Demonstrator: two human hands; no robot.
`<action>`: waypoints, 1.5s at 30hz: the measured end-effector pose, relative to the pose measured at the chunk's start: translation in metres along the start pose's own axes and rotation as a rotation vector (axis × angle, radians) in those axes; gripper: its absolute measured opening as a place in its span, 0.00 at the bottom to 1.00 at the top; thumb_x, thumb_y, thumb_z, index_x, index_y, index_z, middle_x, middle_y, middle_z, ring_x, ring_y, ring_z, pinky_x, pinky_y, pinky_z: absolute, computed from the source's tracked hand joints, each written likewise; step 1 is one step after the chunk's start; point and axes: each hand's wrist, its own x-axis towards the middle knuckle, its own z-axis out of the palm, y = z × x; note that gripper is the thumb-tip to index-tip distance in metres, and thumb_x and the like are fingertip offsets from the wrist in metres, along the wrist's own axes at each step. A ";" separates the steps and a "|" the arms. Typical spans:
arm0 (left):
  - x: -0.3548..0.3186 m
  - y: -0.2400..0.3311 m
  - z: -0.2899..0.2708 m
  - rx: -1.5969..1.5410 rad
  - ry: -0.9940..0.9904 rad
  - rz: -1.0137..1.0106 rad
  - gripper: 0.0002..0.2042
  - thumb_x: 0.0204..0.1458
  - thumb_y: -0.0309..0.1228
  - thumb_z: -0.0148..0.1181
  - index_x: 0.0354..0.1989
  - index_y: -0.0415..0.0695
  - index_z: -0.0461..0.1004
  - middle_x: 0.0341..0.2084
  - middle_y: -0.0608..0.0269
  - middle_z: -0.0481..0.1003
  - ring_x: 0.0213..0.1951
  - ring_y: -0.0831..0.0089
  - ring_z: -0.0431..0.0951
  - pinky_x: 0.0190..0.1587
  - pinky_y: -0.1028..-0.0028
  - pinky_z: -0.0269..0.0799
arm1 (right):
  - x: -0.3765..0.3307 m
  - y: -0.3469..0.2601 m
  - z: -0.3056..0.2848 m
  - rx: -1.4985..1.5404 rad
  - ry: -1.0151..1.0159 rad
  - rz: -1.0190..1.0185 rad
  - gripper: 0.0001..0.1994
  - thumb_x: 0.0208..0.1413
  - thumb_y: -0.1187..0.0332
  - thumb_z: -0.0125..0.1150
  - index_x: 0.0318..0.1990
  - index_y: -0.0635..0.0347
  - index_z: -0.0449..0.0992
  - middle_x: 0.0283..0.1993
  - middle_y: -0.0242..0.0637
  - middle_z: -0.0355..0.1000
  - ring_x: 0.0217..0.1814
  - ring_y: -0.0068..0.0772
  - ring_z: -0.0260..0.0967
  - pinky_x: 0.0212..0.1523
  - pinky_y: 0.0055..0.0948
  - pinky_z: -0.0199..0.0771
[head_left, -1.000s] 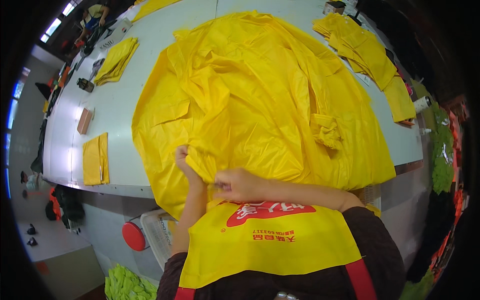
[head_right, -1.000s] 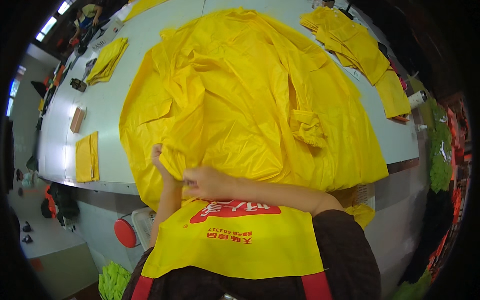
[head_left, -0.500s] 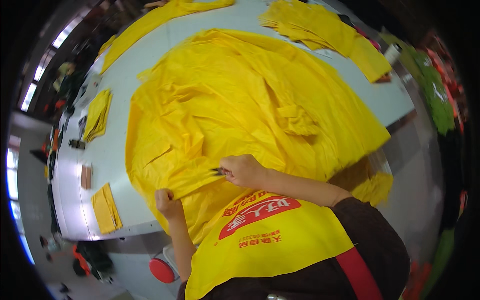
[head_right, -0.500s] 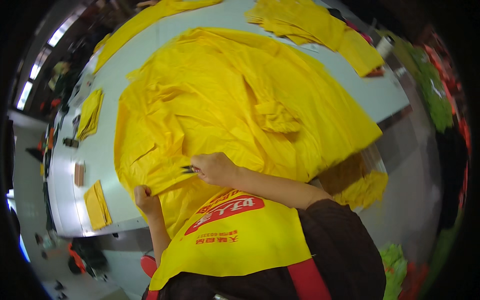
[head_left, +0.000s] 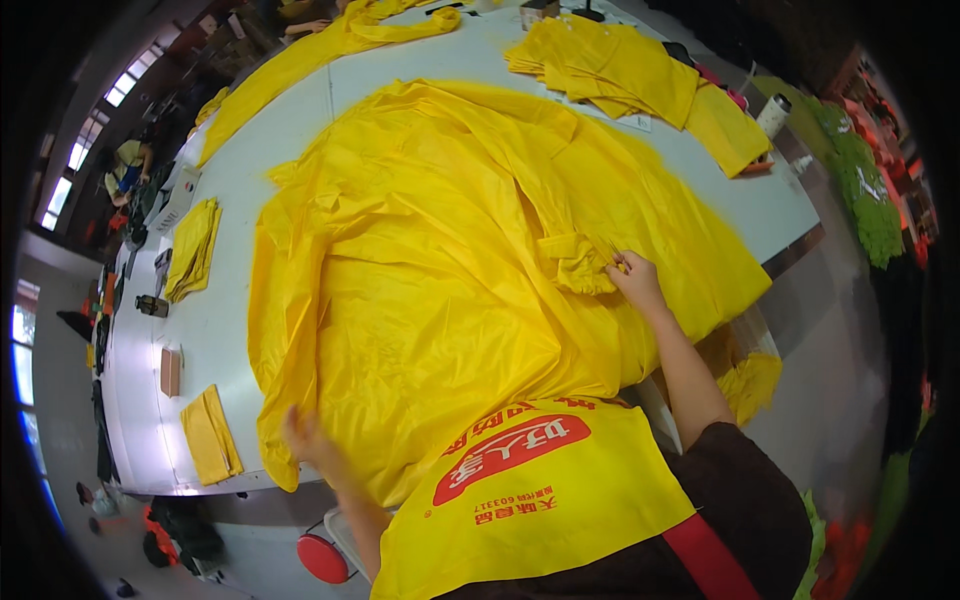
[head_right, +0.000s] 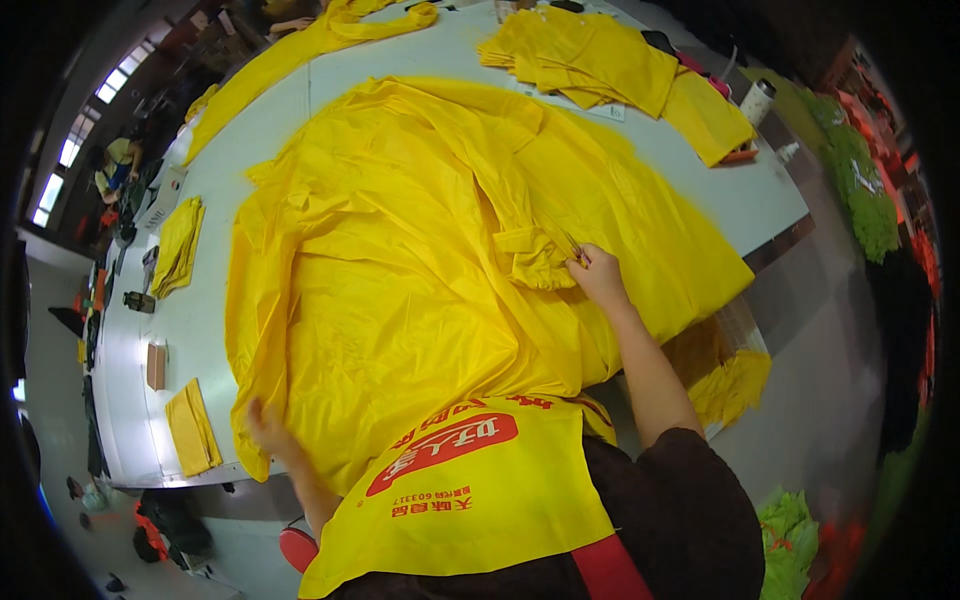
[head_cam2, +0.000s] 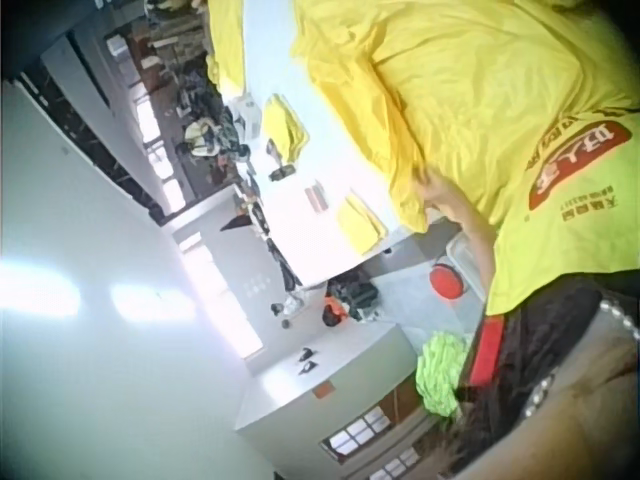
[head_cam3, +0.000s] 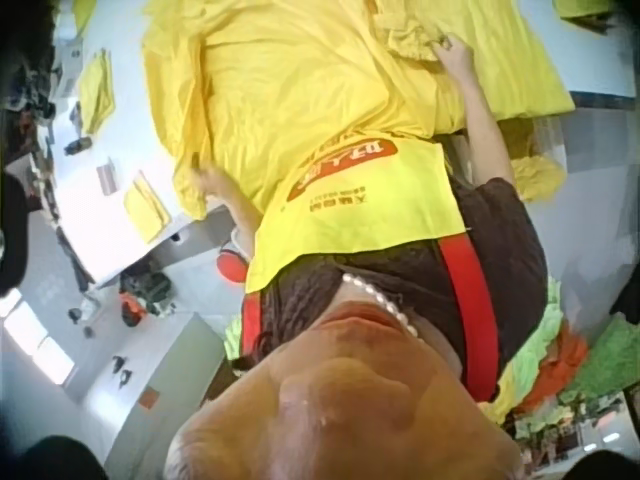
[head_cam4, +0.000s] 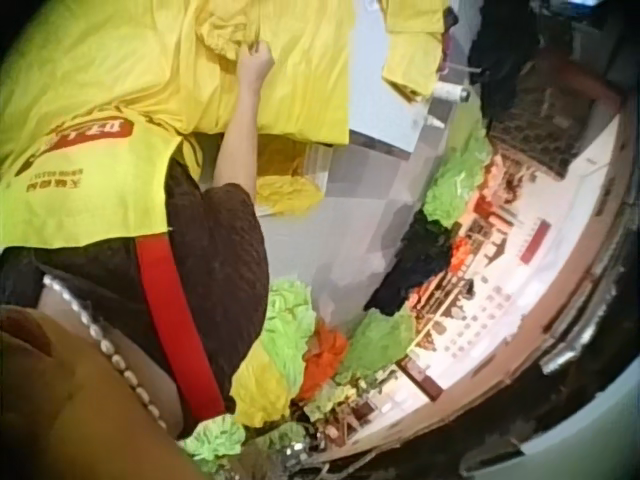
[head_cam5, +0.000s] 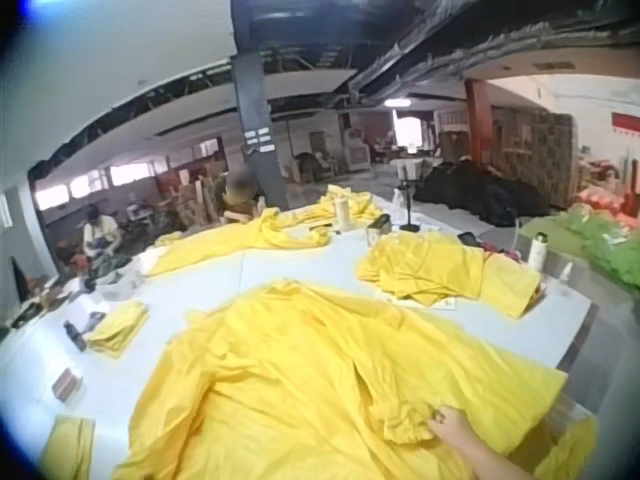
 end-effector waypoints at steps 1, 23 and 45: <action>-0.015 0.029 0.028 -0.234 -0.227 0.015 0.14 0.50 0.21 0.53 0.46 0.35 0.67 0.43 0.56 0.70 0.47 0.68 0.70 0.52 0.73 0.63 | -0.001 -0.014 -0.001 0.000 -0.016 0.036 0.09 0.46 0.72 0.59 0.35 0.67 0.72 0.29 0.44 0.70 0.29 0.32 0.71 0.31 0.26 0.70; -0.026 0.132 0.096 -0.871 -0.955 -0.375 0.08 0.56 0.32 0.48 0.31 0.40 0.69 0.22 0.76 0.65 0.26 0.90 0.60 0.27 0.86 0.57 | -0.040 -0.202 0.044 0.901 -0.784 -0.061 0.06 0.55 0.66 0.55 0.31 0.58 0.71 0.19 0.19 0.60 0.19 0.11 0.54 0.19 0.14 0.54; -0.022 0.138 0.086 -1.014 -1.239 -0.742 0.10 0.54 0.36 0.53 0.30 0.42 0.73 0.19 0.74 0.70 0.21 0.87 0.65 0.24 0.84 0.60 | -0.050 -0.192 0.053 0.781 -0.674 -0.235 0.05 0.51 0.72 0.59 0.31 0.63 0.71 0.25 0.19 0.62 0.25 0.09 0.54 0.25 0.13 0.55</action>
